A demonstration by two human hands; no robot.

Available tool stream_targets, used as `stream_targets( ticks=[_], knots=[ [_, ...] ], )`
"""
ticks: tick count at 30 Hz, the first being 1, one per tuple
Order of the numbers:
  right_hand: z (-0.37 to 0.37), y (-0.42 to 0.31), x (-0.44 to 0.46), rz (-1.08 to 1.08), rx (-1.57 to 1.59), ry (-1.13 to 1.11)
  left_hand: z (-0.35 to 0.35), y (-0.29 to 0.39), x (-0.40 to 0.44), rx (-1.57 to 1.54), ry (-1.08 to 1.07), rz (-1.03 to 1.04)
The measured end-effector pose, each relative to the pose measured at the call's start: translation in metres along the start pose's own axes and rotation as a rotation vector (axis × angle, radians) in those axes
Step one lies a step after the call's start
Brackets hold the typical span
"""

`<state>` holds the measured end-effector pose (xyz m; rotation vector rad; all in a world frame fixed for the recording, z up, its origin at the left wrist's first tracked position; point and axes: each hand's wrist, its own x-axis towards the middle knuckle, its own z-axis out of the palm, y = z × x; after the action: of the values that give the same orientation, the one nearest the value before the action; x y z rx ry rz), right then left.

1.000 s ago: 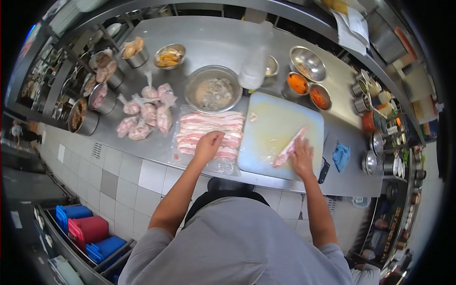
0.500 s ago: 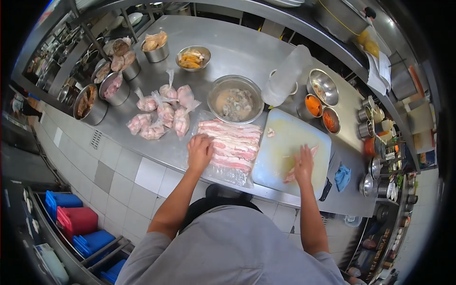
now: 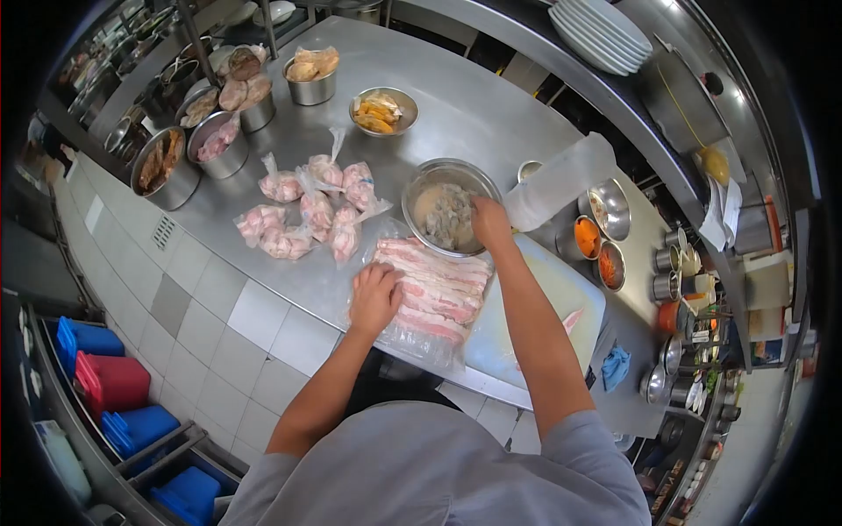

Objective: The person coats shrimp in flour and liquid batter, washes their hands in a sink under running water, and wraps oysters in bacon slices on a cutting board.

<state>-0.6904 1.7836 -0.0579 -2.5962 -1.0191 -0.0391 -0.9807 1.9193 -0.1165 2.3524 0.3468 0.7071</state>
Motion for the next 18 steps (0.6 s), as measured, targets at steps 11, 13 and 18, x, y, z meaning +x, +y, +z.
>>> stream_targets(
  ticks=[11, 13, 18],
  knots=[
    [0.055, -0.003, 0.066, 0.027, 0.055, -0.021, -0.001, -0.005, 0.002, 0.011, -0.012, -0.017],
    [0.061, -0.002, 0.068, 0.009, -0.046, -0.088, -0.003, -0.004, 0.003, 0.005, -0.02, -0.027],
    [0.066, -0.006, 0.067, -0.058, -0.032, -0.105, -0.004, -0.005, 0.003, -0.009, -0.014, -0.021]
  ],
)
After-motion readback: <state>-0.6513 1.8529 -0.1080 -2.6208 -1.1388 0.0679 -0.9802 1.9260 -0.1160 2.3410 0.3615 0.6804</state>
